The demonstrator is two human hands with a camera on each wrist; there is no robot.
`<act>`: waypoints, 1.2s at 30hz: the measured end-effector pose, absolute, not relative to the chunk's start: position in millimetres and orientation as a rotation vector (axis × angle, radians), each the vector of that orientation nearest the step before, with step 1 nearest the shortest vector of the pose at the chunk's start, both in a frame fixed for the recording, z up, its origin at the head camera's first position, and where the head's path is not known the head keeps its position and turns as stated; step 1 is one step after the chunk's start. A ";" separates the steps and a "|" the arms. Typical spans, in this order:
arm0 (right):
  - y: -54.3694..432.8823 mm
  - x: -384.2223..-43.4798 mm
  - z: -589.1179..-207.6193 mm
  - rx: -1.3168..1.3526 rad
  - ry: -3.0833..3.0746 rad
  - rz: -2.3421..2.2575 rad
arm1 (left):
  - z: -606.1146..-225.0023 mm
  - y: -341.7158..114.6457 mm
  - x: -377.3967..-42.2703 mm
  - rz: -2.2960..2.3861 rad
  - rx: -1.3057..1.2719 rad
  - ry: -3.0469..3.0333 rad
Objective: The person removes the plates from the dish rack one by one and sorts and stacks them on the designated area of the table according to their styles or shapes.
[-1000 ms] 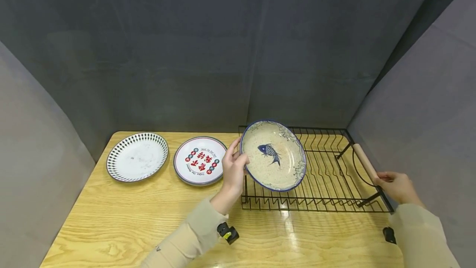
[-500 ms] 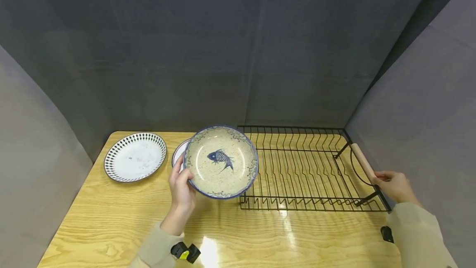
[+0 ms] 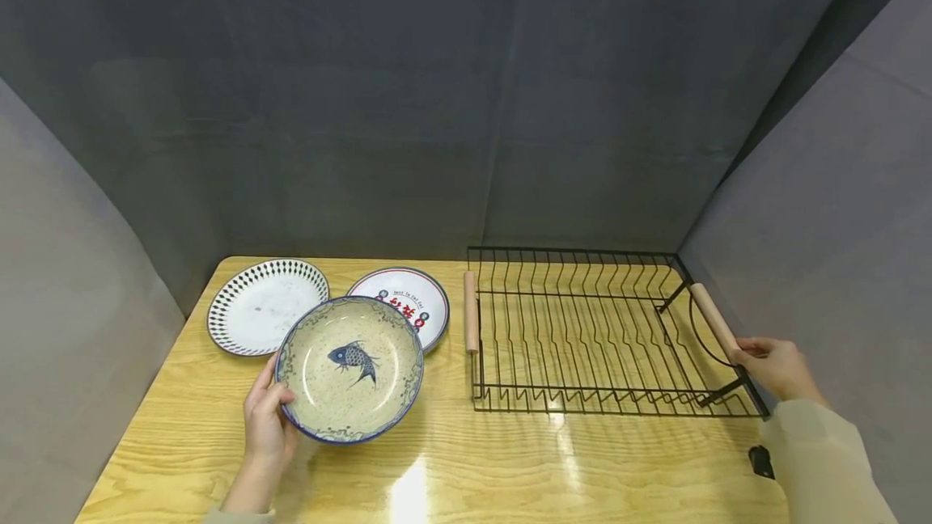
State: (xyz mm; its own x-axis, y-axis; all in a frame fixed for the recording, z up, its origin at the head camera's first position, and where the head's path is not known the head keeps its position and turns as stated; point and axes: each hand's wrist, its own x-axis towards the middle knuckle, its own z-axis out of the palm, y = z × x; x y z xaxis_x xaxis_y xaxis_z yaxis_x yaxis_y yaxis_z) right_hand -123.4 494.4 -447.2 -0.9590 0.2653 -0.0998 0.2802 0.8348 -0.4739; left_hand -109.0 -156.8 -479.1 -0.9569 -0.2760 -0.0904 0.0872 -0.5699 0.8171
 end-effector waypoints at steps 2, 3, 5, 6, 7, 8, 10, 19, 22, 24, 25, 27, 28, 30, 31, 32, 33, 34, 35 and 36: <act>494.9 -123.3 -447.2 0.447 2.978 -0.777 | -488.7 -167.0 -104.4 -2.605 0.327 -1.336; 494.8 -123.1 -447.6 0.446 2.978 -0.778 | -493.6 -171.8 -102.4 -2.603 0.348 -1.339; 495.2 -122.8 -448.2 0.445 2.974 -0.785 | -503.2 -180.9 -98.8 -2.607 0.373 -1.347; 495.2 -122.5 -448.4 0.444 2.972 -0.790 | -508.0 -185.2 -97.3 -2.609 0.394 -1.340; 495.3 -122.3 -448.5 0.443 2.968 -0.794 | -512.6 -189.4 -95.6 -2.616 0.413 -1.329; 495.4 -122.0 -449.0 0.443 2.967 -0.796 | -517.1 -193.0 -94.2 -2.620 0.419 -1.320; 495.5 -121.8 -448.8 0.444 2.964 -0.799 | -525.5 -199.5 -91.3 -2.623 0.451 -1.280; 494.5 -121.6 -446.3 0.437 2.986 -0.781 | -549.9 -214.2 -81.9 -2.603 0.740 -1.319; 493.1 -120.6 -445.7 0.440 2.980 -0.784 | -553.7 -217.4 -80.6 -2.591 0.860 -1.410; 492.6 -120.2 -445.6 0.439 2.977 -0.783 | -555.6 -218.6 -80.2 -2.581 0.911 -1.435; 492.4 -120.0 -445.6 0.438 2.975 -0.782 | -556.6 -219.1 -79.9 -2.580 0.921 -1.448; 492.1 -120.1 -445.7 0.436 2.973 -0.782 | -558.4 -219.4 -79.4 -2.567 0.933 -1.473; 491.9 -120.3 -445.7 0.434 2.975 -0.779 | -559.2 -219.2 -79.5 -2.556 0.944 -1.481; 491.6 -120.5 -445.7 0.433 2.977 -0.775 | -560.9 -218.7 -79.4 -2.536 0.968 -1.499; 491.5 -120.6 -445.8 0.434 2.976 -0.775 | -561.8 -218.3 -79.6 -2.527 0.983 -1.504; 491.5 -120.8 -445.9 0.435 2.974 -0.777 | -562.4 -218.0 -79.5 -2.523 0.984 -1.507; 491.5 -120.9 -446.1 0.437 2.973 -0.778 | -562.9 -217.6 -79.6 -2.516 0.995 -1.511; 491.7 -121.0 -446.3 0.438 2.972 -0.779 | -563.0 -217.2 -79.6 -2.511 1.004 -1.514; 492.0 -121.0 -446.5 0.440 2.969 -0.781 | -563.3 -216.9 -79.4 -2.509 1.005 -1.520; 492.4 -121.0 -446.8 0.439 2.968 -0.783 | -563.2 -216.5 -79.4 -2.509 1.004 -1.520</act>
